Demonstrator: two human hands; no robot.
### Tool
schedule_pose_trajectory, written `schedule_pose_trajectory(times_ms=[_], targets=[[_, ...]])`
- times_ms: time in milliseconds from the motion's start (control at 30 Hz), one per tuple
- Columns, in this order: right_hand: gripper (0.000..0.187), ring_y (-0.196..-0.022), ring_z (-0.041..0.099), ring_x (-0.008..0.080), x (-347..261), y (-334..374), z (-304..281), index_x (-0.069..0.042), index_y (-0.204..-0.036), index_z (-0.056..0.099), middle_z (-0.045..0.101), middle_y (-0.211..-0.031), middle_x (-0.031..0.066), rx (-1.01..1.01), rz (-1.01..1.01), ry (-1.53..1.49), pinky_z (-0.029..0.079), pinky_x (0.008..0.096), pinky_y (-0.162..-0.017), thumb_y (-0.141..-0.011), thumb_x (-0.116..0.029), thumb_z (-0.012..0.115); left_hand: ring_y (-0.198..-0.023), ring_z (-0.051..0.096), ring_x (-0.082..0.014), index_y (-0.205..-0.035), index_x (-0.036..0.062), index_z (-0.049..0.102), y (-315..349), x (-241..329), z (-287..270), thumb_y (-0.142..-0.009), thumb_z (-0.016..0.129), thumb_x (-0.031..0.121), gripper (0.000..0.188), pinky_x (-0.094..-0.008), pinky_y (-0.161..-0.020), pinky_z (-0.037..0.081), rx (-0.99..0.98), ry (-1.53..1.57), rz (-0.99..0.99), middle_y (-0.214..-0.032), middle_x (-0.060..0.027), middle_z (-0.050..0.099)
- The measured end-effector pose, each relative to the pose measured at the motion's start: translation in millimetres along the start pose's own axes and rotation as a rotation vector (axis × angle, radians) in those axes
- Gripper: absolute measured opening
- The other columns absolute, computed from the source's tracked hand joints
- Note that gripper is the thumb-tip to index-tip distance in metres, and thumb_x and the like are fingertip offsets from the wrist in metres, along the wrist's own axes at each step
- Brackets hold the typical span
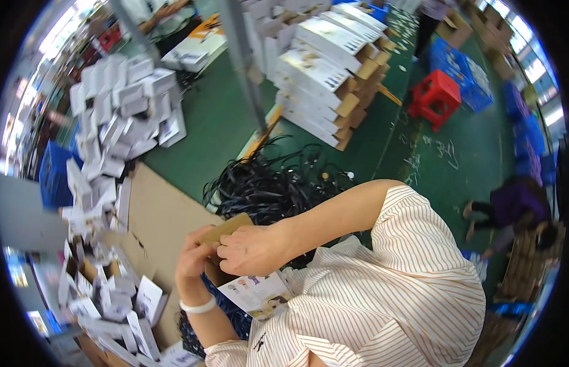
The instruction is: Packaging portable fans and USB cables into retail boxes on an assembly line.
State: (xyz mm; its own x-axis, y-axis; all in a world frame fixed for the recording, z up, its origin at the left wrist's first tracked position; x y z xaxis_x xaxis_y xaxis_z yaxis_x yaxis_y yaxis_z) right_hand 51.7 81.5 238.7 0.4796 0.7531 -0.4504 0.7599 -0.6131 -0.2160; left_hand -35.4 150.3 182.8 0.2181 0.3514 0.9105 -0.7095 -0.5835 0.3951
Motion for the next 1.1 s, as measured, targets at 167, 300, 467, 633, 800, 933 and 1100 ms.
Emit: schedule_pose_trajectory(times_ms=[167, 300, 467, 633, 800, 933, 1100], targets=[[0.018, -0.081, 0.056, 0.0317, 16, 25, -10, 0.002, -0.080, 0.058, 0.057, -0.081, 0.0172, -0.211, 0.141, -0.288, 0.046, 0.0418, -0.066, -0.074, -0.016, 0.056, -0.075, 0.054, -0.0107, -0.092, -0.0013, 0.058, -22, -4, 33, -0.074, 0.053, 0.007, 0.020, -0.0223, -0.066, 0.042, 0.159, 0.139, -0.030, -0.081, -0.0030, 0.059], [0.024, -0.074, 0.058, 0.0333, 20, 48, -32, 0.002, -0.080, 0.058, 0.059, -0.073, 0.0200, -0.041, 0.198, -0.308, 0.045, 0.0453, -0.066, -0.077, -0.020, 0.052, -0.078, 0.056, -0.0133, -0.095, -0.0025, 0.058, -35, -3, 34, -0.075, 0.054, 0.008, 0.023, -0.0236, -0.071, 0.043, 0.080, 0.040, 0.051, -0.087, -0.0049, 0.060], [0.032, -0.065, 0.059, 0.0317, -4, 55, -5, 0.002, -0.080, 0.058, 0.058, -0.066, 0.0183, -0.260, 0.157, -0.180, 0.047, 0.0421, -0.059, -0.071, -0.028, 0.056, -0.076, 0.052, -0.0099, -0.088, -0.0023, 0.061, -40, 30, 61, -0.074, 0.056, 0.011, 0.019, -0.0213, -0.069, 0.039, -0.069, -0.184, 0.044, -0.076, -0.0013, 0.059], [0.029, -0.061, 0.059, 0.0297, 8, 63, -7, 0.003, -0.075, 0.058, 0.059, -0.067, 0.0168, 0.046, 0.254, 0.008, 0.047, 0.0402, -0.057, -0.064, -0.024, 0.061, -0.072, 0.048, -0.0082, -0.089, -0.0026, 0.060, -41, 27, 64, -0.078, 0.055, 0.011, 0.018, -0.0204, -0.067, 0.037, 0.030, -0.230, 0.180, -0.076, 0.0000, 0.056], [0.024, -0.063, 0.060, 0.0273, 5, 79, 6, -0.001, -0.074, 0.060, 0.060, -0.067, 0.0099, -0.141, 0.297, 0.077, 0.047, 0.0389, -0.057, -0.057, -0.017, 0.064, -0.072, 0.048, -0.0076, -0.089, -0.0014, 0.059, -36, 31, 90, -0.081, 0.054, 0.009, 0.015, -0.0195, -0.066, 0.037, 0.115, -0.264, 0.277, -0.077, -0.0006, 0.056], [0.015, -0.064, 0.061, 0.0266, 9, 93, -1, -0.004, -0.066, 0.062, 0.063, -0.065, 0.0113, 0.034, 0.317, 0.154, 0.043, 0.0389, -0.056, -0.059, -0.017, 0.061, -0.072, 0.048, -0.0076, -0.088, -0.0015, 0.059, -34, 32, 104, -0.082, 0.052, 0.010, 0.014, -0.0198, -0.065, 0.037, 0.160, -0.272, 0.320, -0.077, -0.0014, 0.057], [0.019, -0.067, 0.062, 0.0292, 13, 107, 11, 0.000, -0.068, 0.064, 0.063, -0.068, 0.0153, -0.139, 0.317, 0.109, 0.045, 0.0413, -0.055, -0.061, -0.017, 0.060, -0.071, 0.051, -0.0071, -0.089, -0.0007, 0.057, -47, -5, 87, -0.084, 0.053, 0.014, 0.017, -0.0202, -0.064, 0.039, 0.109, -0.224, 0.229, -0.080, -0.0030, 0.058]])
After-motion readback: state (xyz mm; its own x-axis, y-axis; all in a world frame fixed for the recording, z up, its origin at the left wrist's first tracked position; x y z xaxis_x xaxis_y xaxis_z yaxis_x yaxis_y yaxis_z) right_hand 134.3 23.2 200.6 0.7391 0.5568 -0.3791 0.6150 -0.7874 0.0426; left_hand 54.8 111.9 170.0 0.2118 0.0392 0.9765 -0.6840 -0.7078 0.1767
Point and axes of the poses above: each hand's wrist, its own y-axis away from the middle knuckle, its own z-axis out of the palm, x = y × z, the point moved 6 cm from there along -y, towards the middle knuckle
